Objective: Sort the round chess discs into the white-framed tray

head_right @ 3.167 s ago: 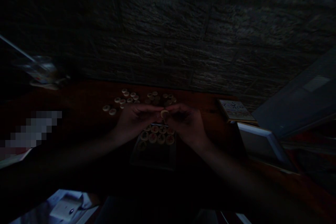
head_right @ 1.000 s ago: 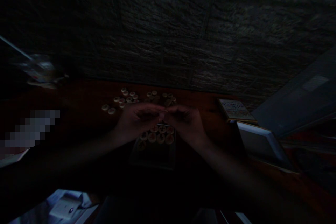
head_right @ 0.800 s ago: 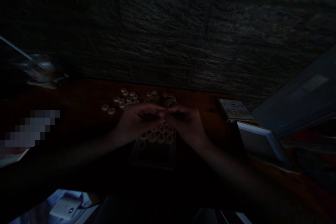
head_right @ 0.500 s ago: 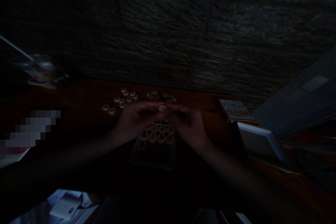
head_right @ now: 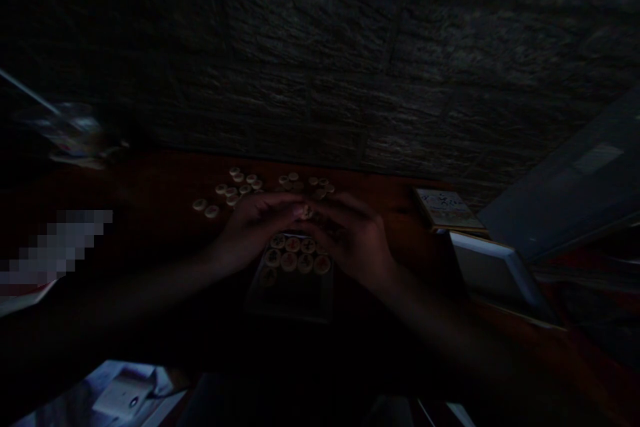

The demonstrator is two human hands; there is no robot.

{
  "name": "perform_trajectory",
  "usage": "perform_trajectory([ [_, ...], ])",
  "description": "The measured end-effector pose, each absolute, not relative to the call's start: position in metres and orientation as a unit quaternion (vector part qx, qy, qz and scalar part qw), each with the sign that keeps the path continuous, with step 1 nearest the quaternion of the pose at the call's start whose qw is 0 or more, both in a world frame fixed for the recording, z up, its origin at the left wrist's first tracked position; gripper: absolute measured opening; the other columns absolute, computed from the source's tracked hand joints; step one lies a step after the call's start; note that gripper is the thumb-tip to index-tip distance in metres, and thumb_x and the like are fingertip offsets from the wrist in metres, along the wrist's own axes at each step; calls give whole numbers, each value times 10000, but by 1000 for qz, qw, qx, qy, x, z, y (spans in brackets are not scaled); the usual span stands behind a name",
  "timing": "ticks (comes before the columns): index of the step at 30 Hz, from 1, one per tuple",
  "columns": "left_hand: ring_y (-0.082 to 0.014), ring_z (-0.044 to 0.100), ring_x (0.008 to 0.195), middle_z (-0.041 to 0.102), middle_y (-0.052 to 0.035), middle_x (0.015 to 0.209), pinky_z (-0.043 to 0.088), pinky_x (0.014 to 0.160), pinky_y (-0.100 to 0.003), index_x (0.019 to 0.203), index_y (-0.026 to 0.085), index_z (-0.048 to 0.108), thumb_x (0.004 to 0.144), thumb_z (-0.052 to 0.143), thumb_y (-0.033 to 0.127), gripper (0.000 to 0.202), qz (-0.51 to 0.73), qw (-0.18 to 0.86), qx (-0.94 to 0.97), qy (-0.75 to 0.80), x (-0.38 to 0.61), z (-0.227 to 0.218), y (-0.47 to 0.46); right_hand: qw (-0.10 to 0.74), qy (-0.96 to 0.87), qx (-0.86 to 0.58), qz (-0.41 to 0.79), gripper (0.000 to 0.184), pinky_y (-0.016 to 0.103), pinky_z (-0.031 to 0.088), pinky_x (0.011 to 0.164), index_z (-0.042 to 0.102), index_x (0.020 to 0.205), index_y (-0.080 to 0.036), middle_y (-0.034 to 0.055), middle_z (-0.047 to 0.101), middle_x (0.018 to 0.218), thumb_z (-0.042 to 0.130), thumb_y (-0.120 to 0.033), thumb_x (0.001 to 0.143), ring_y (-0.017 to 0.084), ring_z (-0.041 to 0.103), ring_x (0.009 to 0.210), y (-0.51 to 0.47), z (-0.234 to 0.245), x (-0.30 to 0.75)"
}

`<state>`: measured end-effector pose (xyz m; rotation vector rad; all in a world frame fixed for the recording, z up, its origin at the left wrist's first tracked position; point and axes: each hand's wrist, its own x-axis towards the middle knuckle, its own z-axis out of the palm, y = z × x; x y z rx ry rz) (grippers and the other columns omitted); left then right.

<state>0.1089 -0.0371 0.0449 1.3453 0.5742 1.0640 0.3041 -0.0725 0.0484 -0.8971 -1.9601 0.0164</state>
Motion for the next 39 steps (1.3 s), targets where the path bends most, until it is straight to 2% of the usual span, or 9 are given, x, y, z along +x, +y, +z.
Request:
perform_trajectory([
  [4, -208, 786, 931, 809, -91, 1097, 651, 878, -328, 1078, 177, 793, 923, 721, 334, 233, 457, 622, 590, 238, 109, 43, -38, 474, -800, -367, -7, 301, 309, 583, 738, 762, 1190, -233, 60, 736, 1022, 786, -209, 891, 193, 709, 908, -73, 49, 304],
  [9, -206, 776, 906, 795, -93, 1117, 657, 778, -308, 1117, 182, 769, 913, 702, 370, 286, 478, 566, 609, 283, 106, 49, -40, 470, -797, -380, 5, 227, 298, 586, 759, 757, 1113, -212, 49, 765, 1001, 789, -239, 889, 186, 732, 867, -79, 53, 300],
  [13, -175, 751, 787, 793, -72, 916, 609, 663, -248, 1035, 168, 769, 924, 673, 393, 268, 515, 526, 594, 324, 101, 59, -32, 463, -792, -396, 43, 227, 282, 583, 731, 744, 1096, -210, 29, 779, 950, 797, -248, 879, 166, 730, 785, -88, 55, 292],
  [16, -140, 711, 673, 769, -47, 802, 553, 583, -218, 978, 165, 758, 929, 646, 316, 193, 520, 532, 581, 330, 98, 65, -25, 440, -813, -375, 64, 254, 283, 592, 745, 729, 1106, -207, 30, 798, 967, 804, -230, 864, 171, 747, 808, -98, 52, 281],
  [19, -128, 689, 634, 750, -32, 743, 539, 576, -217, 954, 168, 750, 929, 626, 265, 159, 507, 525, 604, 320, 94, 68, -25, 385, -855, -338, 81, 212, 309, 606, 842, 734, 1090, -197, 61, 804, 1083, 771, -195, 881, 201, 763, 960, -106, 48, 271],
  [22, -127, 676, 610, 727, -23, 695, 543, 573, -223, 938, 169, 744, 921, 637, 276, 153, 493, 497, 634, 329, 88, 64, -30, 339, -879, -325, 79, 144, 349, 612, 898, 755, 1052, -201, 67, 803, 1097, 740, -196, 910, 222, 759, 1009, -109, 42, 265],
  [30, -107, 629, 516, 703, -7, 646, 487, 485, -210, 910, 183, 726, 917, 611, 235, 127, 504, 473, 635, 345, 80, 56, -33, 272, -907, -317, 45, 109, 318, 611, 790, 790, 975, -181, 57, 796, 984, 689, -159, 942, 202, 752, 883, -112, 38, 262],
  [39, -109, 652, 581, 698, -8, 682, 520, 541, -201, 961, 169, 733, 902, 614, 205, 137, 493, 486, 651, 312, 79, 55, -37, 261, -909, -323, 24, 109, 308, 590, 807, 777, 901, -225, 37, 784, 932, 695, -174, 951, 187, 738, 863, -114, 39, 259],
])
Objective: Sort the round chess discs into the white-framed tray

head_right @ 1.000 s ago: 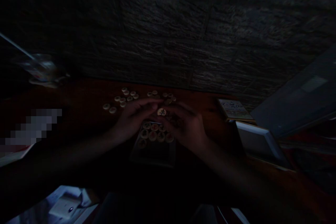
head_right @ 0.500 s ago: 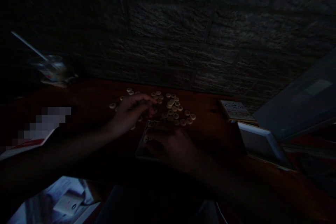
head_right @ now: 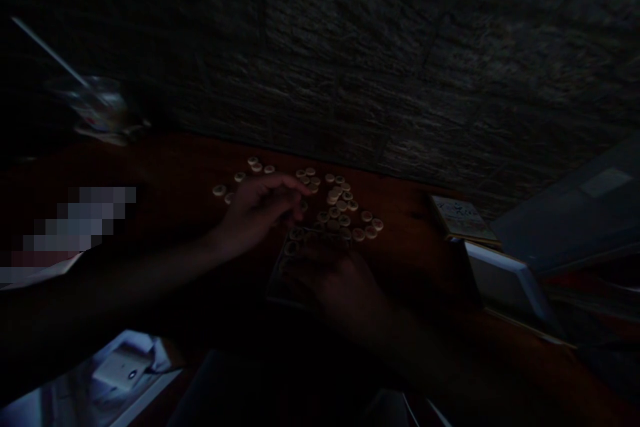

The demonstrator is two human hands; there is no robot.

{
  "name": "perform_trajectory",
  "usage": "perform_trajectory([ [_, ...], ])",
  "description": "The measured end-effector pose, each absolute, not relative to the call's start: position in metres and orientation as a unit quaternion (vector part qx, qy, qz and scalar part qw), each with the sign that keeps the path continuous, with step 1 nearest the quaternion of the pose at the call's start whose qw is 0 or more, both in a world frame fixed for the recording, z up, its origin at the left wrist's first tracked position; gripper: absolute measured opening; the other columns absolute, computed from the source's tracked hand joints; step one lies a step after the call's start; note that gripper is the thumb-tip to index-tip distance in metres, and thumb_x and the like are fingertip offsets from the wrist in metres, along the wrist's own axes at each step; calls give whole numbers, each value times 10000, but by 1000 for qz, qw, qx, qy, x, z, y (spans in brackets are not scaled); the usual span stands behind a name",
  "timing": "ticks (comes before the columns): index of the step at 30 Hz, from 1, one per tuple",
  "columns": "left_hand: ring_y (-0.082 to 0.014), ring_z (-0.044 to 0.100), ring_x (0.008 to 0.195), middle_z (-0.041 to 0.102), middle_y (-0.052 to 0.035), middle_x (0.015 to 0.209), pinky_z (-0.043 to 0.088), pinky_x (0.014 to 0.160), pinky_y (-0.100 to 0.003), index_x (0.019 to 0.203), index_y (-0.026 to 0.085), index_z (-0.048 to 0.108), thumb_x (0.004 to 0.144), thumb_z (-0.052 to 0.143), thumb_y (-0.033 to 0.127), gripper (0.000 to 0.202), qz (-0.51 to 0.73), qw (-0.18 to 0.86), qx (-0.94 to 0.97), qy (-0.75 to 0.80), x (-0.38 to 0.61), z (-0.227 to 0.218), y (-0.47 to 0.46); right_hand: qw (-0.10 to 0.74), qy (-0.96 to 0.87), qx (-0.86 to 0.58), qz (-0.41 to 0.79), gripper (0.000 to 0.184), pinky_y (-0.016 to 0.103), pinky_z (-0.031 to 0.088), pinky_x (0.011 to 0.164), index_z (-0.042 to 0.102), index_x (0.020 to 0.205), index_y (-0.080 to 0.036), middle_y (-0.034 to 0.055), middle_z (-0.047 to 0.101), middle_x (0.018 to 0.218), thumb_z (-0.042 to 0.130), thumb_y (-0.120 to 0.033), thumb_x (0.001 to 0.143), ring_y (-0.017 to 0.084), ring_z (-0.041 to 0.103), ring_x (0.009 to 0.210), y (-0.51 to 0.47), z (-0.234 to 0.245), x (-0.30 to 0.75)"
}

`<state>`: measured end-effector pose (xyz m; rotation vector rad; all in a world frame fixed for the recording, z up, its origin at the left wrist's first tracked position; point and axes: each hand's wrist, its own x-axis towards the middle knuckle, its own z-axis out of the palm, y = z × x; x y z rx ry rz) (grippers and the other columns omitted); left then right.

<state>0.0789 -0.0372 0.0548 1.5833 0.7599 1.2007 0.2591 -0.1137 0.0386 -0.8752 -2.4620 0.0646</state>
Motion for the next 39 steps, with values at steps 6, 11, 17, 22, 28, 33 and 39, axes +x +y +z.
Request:
perform_trajectory([
  [6, -106, 637, 549, 691, -8, 661, 507, 522, -202, 945, 178, 732, 899, 620, 220, 128, 494, 487, 646, 319, 79, 54, -34, 258, -910, -325, 18, 124, 297, 590, 750, 777, 929, -191, 49, 783, 928, 667, -216, 982, 186, 737, 832, -112, 35, 257],
  [11, -105, 640, 553, 699, -3, 662, 488, 509, -196, 963, 181, 732, 906, 623, 238, 136, 495, 478, 653, 316, 78, 50, -31, 271, -905, -327, 25, 92, 296, 600, 780, 777, 936, -208, 44, 789, 948, 697, -239, 968, 188, 745, 863, -112, 32, 259],
  [17, -98, 600, 496, 690, 0, 639, 446, 470, -211, 925, 190, 729, 905, 624, 248, 122, 502, 463, 647, 338, 74, 55, -28, 334, -889, -312, 26, 84, 285, 600, 731, 768, 923, -208, 51, 805, 954, 721, -272, 952, 187, 763, 849, -111, 45, 270],
  [22, -107, 570, 483, 661, 8, 614, 415, 460, -234, 899, 200, 740, 906, 616, 276, 146, 549, 418, 632, 353, 66, 59, -16, 393, -839, -375, 6, 89, 275, 535, 580, 765, 887, -219, 23, 791, 790, 703, -258, 939, 167, 732, 656, -95, 55, 287],
  [28, -95, 360, 437, 418, 51, 497, 260, 424, -239, 737, 212, 704, 880, 598, 282, 192, 616, 358, 597, 368, 54, 60, -3, 466, -726, -504, 45, 223, 323, 545, 574, 769, 796, -223, 49, 804, 784, 645, -356, 924, 223, 740, 646, -57, 45, 319],
  [33, -91, 326, 446, 383, 49, 508, 254, 419, -229, 615, 207, 540, 868, 614, 284, 275, 619, 370, 583, 375, 50, 55, 0, 503, -665, -550, 50, 286, 313, 489, 546, 736, 699, -199, 62, 753, 679, 627, -360, 908, 207, 677, 579, -32, 36, 340],
  [39, -81, 297, 425, 347, 51, 476, 243, 405, -218, 519, 197, 436, 843, 627, 271, 384, 588, 348, 613, 398, 52, 54, -3, 482, -677, -551, 77, 276, 299, 506, 609, 754, 759, -170, 66, 760, 721, 598, -347, 902, 196, 696, 627, -24, 29, 339],
])
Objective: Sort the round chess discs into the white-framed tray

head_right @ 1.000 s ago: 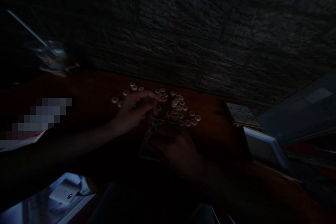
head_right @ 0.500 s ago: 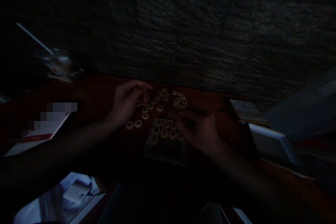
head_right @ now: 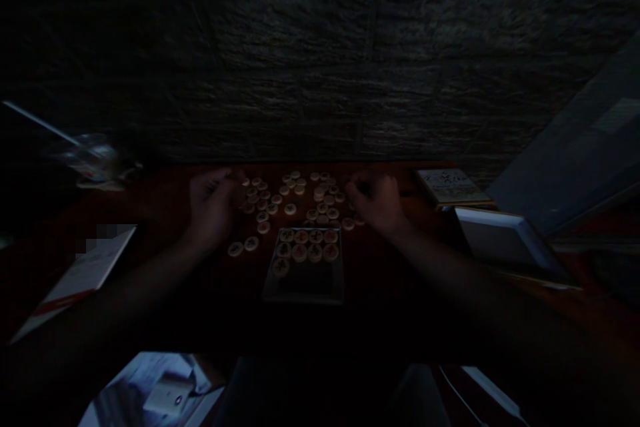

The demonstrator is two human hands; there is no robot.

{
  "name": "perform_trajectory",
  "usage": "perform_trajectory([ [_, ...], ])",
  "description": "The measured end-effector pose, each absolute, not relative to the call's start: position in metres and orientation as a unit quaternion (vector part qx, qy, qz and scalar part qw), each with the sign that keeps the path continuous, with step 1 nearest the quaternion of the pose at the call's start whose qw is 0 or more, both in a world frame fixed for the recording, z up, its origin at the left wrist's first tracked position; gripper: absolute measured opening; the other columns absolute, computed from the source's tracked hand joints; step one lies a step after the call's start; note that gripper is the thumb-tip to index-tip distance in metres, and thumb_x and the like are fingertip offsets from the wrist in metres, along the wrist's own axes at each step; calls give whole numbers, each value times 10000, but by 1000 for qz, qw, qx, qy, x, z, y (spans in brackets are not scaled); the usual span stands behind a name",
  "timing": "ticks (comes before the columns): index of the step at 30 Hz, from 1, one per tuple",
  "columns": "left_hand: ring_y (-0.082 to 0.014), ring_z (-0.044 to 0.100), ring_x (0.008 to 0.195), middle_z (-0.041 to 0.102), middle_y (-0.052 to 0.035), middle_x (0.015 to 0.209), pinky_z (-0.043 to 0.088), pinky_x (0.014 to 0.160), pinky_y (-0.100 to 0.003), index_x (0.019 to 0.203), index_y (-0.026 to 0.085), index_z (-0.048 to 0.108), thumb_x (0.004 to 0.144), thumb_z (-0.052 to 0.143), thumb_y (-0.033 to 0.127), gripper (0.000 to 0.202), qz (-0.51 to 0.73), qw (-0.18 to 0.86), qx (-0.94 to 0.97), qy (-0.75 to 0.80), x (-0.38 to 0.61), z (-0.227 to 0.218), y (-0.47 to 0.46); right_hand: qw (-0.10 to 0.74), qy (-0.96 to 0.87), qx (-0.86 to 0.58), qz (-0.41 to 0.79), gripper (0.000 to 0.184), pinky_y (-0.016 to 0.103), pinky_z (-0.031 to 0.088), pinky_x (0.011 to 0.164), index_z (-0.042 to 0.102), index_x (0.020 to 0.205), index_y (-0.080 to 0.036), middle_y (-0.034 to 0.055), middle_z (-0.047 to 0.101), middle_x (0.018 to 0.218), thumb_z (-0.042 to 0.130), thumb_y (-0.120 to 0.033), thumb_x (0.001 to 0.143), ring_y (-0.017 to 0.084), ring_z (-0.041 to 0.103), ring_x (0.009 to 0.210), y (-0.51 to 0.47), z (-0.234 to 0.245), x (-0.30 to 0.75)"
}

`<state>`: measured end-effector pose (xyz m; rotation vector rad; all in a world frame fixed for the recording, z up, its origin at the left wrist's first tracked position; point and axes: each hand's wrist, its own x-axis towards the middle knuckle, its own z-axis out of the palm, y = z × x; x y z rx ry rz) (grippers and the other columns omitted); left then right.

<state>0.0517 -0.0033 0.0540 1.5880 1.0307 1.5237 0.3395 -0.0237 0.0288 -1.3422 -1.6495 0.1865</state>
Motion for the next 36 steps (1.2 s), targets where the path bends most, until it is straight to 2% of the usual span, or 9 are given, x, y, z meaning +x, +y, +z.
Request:
perform_trajectory([
  [7, -84, 377, 436, 407, 42, 459, 314, 422, -209, 463, 193, 463, 806, 646, 239, 391, 582, 285, 629, 428, 49, 59, -1, 462, -684, -556, 100, 292, 255, 476, 569, 726, 740, -162, 57, 733, 697, 572, -348, 905, 167, 662, 623, -22, 24, 335],
  [15, -74, 271, 410, 327, 53, 437, 206, 404, -257, 451, 192, 382, 837, 622, 223, 455, 626, 228, 632, 394, 36, 58, 19, 477, -663, -562, 130, 358, 248, 405, 481, 678, 686, -172, 40, 665, 607, 556, -411, 922, 146, 582, 524, -20, 21, 333],
  [23, -80, 287, 401, 343, 49, 431, 222, 405, -258, 458, 200, 391, 855, 600, 240, 450, 604, 220, 643, 415, 39, 62, 13, 480, -660, -560, 143, 381, 254, 391, 473, 679, 666, -178, 26, 626, 556, 562, -436, 920, 149, 561, 507, -17, 19, 335],
  [28, -79, 267, 422, 312, 47, 446, 206, 413, -255, 460, 197, 353, 837, 608, 243, 457, 599, 208, 657, 408, 39, 61, 14, 485, -658, -556, 153, 342, 261, 417, 497, 679, 678, -183, 27, 643, 564, 558, -394, 918, 151, 569, 504, -17, 19, 337],
  [33, -85, 307, 419, 351, 42, 434, 211, 406, -248, 463, 198, 379, 845, 597, 255, 444, 582, 204, 664, 422, 41, 61, 12, 476, -659, -561, 157, 407, 262, 382, 481, 610, 596, -199, 17, 599, 535, 552, -436, 921, 139, 540, 484, -18, 21, 334],
  [36, -85, 312, 414, 357, 45, 430, 221, 403, -246, 464, 200, 391, 843, 600, 250, 435, 585, 206, 660, 424, 41, 61, 12, 474, -662, -561, 150, 387, 261, 388, 479, 650, 637, -190, 19, 609, 543, 559, -431, 926, 143, 548, 492, -18, 20, 334],
])
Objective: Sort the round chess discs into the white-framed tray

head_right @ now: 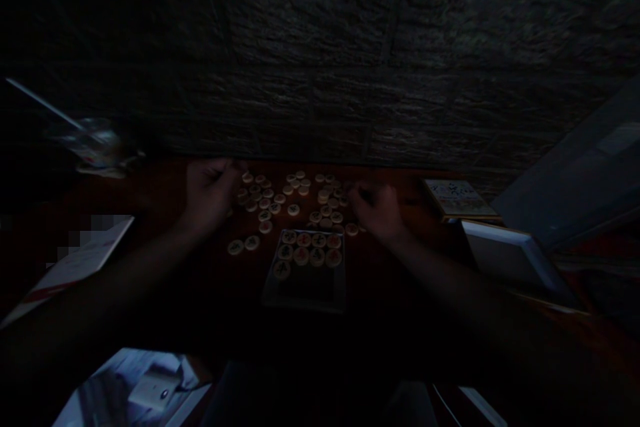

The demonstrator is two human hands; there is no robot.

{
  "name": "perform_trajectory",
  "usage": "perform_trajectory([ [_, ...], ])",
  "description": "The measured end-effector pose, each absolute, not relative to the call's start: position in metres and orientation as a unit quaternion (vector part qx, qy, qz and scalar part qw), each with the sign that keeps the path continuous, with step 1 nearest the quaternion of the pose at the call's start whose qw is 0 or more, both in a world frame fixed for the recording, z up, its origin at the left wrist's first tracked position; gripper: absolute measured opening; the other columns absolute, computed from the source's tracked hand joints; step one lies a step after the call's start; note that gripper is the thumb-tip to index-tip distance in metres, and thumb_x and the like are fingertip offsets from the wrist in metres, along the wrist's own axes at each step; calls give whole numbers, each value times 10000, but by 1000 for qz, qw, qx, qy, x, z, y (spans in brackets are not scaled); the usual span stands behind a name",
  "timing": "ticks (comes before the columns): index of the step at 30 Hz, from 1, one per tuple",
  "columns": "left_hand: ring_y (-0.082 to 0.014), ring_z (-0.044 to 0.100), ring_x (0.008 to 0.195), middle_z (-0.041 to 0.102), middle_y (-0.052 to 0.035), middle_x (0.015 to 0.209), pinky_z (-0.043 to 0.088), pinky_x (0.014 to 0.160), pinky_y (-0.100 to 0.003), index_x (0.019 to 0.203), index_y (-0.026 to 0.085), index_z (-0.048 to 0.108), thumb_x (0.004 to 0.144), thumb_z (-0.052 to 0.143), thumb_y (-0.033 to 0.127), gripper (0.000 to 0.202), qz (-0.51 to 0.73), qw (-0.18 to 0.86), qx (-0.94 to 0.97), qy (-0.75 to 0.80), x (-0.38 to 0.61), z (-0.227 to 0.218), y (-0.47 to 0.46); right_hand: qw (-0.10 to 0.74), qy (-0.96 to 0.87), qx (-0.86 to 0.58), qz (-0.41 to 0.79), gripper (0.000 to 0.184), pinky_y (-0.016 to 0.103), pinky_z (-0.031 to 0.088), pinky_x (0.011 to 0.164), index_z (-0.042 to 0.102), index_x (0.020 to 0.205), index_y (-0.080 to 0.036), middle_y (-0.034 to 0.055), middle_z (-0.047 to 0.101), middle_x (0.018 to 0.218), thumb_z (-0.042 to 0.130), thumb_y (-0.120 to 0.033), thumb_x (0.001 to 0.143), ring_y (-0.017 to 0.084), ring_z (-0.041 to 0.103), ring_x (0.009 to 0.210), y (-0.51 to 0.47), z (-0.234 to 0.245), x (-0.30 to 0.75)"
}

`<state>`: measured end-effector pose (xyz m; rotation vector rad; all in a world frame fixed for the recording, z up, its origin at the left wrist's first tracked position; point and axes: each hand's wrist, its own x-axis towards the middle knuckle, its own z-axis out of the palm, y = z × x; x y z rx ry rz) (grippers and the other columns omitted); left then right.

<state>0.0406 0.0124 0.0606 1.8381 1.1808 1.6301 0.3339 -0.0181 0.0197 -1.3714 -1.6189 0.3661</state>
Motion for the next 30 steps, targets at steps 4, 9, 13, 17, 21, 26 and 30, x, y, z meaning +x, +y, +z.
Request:
perform_trajectory([
  [4, -84, 305, 408, 351, 48, 426, 214, 397, -249, 456, 200, 395, 840, 613, 251, 444, 583, 202, 661, 427, 39, 59, 15, 485, -649, -563, 163, 365, 258, 411, 474, 726, 740, -171, 41, 678, 618, 571, -439, 934, 158, 594, 522, -18, 18, 336],
  [9, -84, 309, 411, 353, 47, 428, 216, 400, -250, 455, 201, 388, 843, 613, 272, 453, 586, 194, 657, 433, 35, 60, 18, 529, -591, -568, 220, 581, 254, 395, 437, 760, 757, -171, 44, 659, 577, 502, -648, 966, 159, 601, 490, -18, 18, 337],
  [13, -78, 288, 406, 338, 52, 431, 203, 400, -250, 456, 202, 388, 828, 610, 267, 438, 590, 190, 657, 430, 34, 61, 19, 548, -575, -560, 234, 699, 249, 387, 434, 778, 786, -182, 63, 709, 652, 406, -744, 972, 158, 637, 532, -20, 21, 337],
  [17, -81, 296, 406, 342, 50, 429, 215, 405, -244, 460, 202, 377, 834, 605, 277, 445, 580, 187, 670, 424, 36, 59, 18, 555, -571, -560, 228, 735, 249, 383, 438, 774, 774, -184, 68, 726, 685, 391, -785, 955, 152, 638, 541, -21, 24, 337],
  [21, -86, 312, 429, 338, 43, 438, 252, 433, -236, 452, 199, 356, 814, 598, 272, 442, 557, 166, 698, 417, 38, 58, 17, 551, -571, -561, 236, 737, 252, 390, 441, 765, 758, -187, 70, 722, 680, 403, -802, 941, 165, 653, 562, -20, 22, 337],
  [26, -90, 316, 423, 346, 42, 432, 250, 435, -243, 455, 201, 387, 832, 596, 279, 438, 533, 165, 716, 420, 36, 57, 17, 544, -576, -558, 246, 708, 256, 393, 435, 771, 780, -190, 70, 717, 665, 433, -792, 938, 166, 640, 537, -19, 20, 336],
  [30, -85, 308, 416, 341, 43, 420, 226, 425, -236, 450, 198, 371, 836, 603, 289, 460, 525, 161, 720, 424, 36, 55, 17, 543, -576, -564, 235, 744, 256, 415, 450, 767, 768, -186, 77, 733, 689, 404, -814, 932, 163, 649, 542, -20, 23, 336],
])
